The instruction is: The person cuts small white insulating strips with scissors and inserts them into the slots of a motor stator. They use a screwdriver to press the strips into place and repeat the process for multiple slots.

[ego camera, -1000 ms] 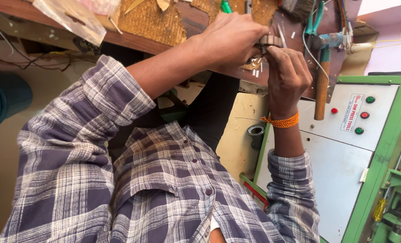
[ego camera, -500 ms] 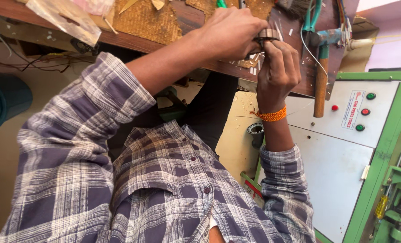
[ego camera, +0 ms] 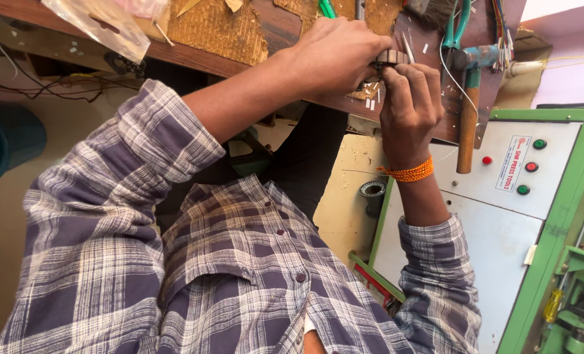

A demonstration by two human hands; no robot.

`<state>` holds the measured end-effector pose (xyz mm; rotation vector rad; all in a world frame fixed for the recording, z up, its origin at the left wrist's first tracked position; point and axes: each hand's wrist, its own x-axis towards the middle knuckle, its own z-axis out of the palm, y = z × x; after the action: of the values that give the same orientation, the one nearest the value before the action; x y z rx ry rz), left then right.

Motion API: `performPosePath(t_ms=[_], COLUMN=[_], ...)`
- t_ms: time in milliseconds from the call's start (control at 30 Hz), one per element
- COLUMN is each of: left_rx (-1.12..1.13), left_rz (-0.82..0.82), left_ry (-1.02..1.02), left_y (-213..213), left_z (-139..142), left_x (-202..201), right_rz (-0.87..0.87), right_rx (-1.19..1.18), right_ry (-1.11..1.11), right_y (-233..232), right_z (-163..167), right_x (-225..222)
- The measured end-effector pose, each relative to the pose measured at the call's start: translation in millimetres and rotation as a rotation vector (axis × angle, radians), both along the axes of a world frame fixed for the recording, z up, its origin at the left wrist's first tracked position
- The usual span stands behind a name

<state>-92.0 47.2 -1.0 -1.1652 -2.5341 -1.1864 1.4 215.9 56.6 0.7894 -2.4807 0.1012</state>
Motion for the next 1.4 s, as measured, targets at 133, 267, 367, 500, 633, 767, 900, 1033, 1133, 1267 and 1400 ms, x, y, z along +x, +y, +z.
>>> performPosePath(t_ms=[133, 267, 367, 500, 633, 767, 900, 1033, 1133, 1267, 1400], left_rx=[-0.023, -0.198, -0.131, 0.058, 0.355, 0.495, 0.541, 0.544, 0.54, 0.568, 0.522], left_rz=[-0.066, -0.249, -0.366, -0.331, -0.151, 0.124, 0.167, 0.155, 0.187, 0.191, 0.126], left_ry=[-0.013, -0.212, -0.137, -0.075, -0.022, -0.017, -0.018, -0.018, -0.051, -0.042, -0.084], left_y=[-3.3, -15.0, -24.0, -24.1, -31.0, -30.0, -17.7, -13.0, -9.3, -6.9, -13.1], left_z=[12.0, 22.7, 19.2, 10.8, 2.3, 0.4, 4.5, 8.5, 10.3, 13.9, 16.7], left_x=[-5.0, -12.1, -11.2, -3.9, 28.6, 64.0, 70.5, 71.1, 76.0, 78.7, 75.5], right_rz=[-0.077, -0.233, -0.359, -0.166, -0.135, -0.12, -0.111, -0.09, -0.054, -0.081, -0.109], right_rx=[0.045, -0.004, -0.588, -0.889, -0.961, -0.933, -0.992, -1.115, -1.191, -1.16, -1.17], right_ry=[0.088, 0.36, -0.173, -0.59, -0.69, -0.633, -0.624, -0.664, -0.697, -0.701, -0.703], right_y=[3.5, -2.1, -2.0, 1.9, 6.1, 5.5, 4.6, 5.7, 5.9, 3.6, 1.1], right_z=[-9.9, -19.6, -16.3, -10.8, -11.7, -14.3, -14.3, -13.7, -12.6, -7.4, -2.1], right_x=[2.5, 5.8, 15.6, 20.8, 14.0, 12.5, 18.5, 24.7, 28.9, 35.3, 40.8])
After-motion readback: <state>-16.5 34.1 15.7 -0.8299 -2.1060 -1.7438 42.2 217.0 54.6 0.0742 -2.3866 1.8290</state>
